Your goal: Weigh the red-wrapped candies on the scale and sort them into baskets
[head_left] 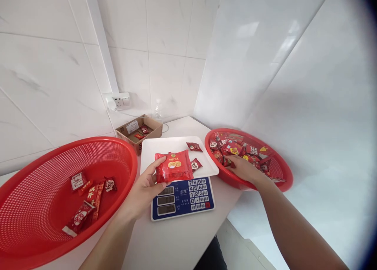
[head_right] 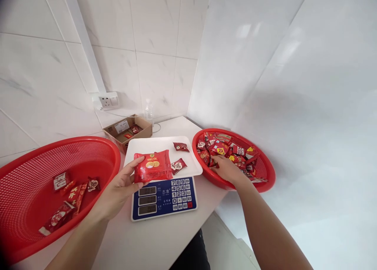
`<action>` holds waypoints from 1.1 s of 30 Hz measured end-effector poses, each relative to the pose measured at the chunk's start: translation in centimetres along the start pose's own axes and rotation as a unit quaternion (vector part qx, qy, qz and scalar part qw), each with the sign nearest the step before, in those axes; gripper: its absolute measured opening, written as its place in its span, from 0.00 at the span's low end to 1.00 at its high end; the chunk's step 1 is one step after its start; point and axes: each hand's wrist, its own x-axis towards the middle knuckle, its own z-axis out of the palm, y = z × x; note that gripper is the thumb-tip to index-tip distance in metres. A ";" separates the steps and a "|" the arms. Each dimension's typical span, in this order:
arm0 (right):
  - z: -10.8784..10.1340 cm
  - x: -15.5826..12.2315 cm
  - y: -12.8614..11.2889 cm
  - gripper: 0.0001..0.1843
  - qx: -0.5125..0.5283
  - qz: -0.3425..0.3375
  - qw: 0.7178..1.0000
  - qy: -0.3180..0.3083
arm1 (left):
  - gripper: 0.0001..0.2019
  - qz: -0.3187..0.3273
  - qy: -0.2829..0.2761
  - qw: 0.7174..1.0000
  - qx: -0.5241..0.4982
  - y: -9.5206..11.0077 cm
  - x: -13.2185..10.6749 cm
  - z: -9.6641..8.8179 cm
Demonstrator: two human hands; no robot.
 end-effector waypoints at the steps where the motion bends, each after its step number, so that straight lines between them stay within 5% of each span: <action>1: 0.2 0.2 0.4 0.27 -0.005 -0.009 1.000 -0.003 | 0.34 0.001 -0.005 1.000 0.005 -0.1 0.0 0.0; 19: 2.0 1.3 1.0 0.23 -0.023 0.033 0.997 0.061 | 0.32 0.008 -0.009 0.999 0.040 -0.4 0.2 -0.6; 24: 2.2 1.3 1.1 0.23 -0.018 0.035 0.997 0.070 | 0.33 0.034 0.062 0.996 0.045 -0.5 0.5 -0.6; 28: 2.0 1.2 0.9 0.23 -0.008 0.045 0.997 0.066 | 0.33 0.122 0.173 0.971 0.114 -1.0 1.2 -0.8; 33: 2.1 1.3 1.1 0.23 -0.008 0.033 0.997 0.067 | 0.31 0.137 0.211 0.900 0.355 -2.1 2.0 -1.8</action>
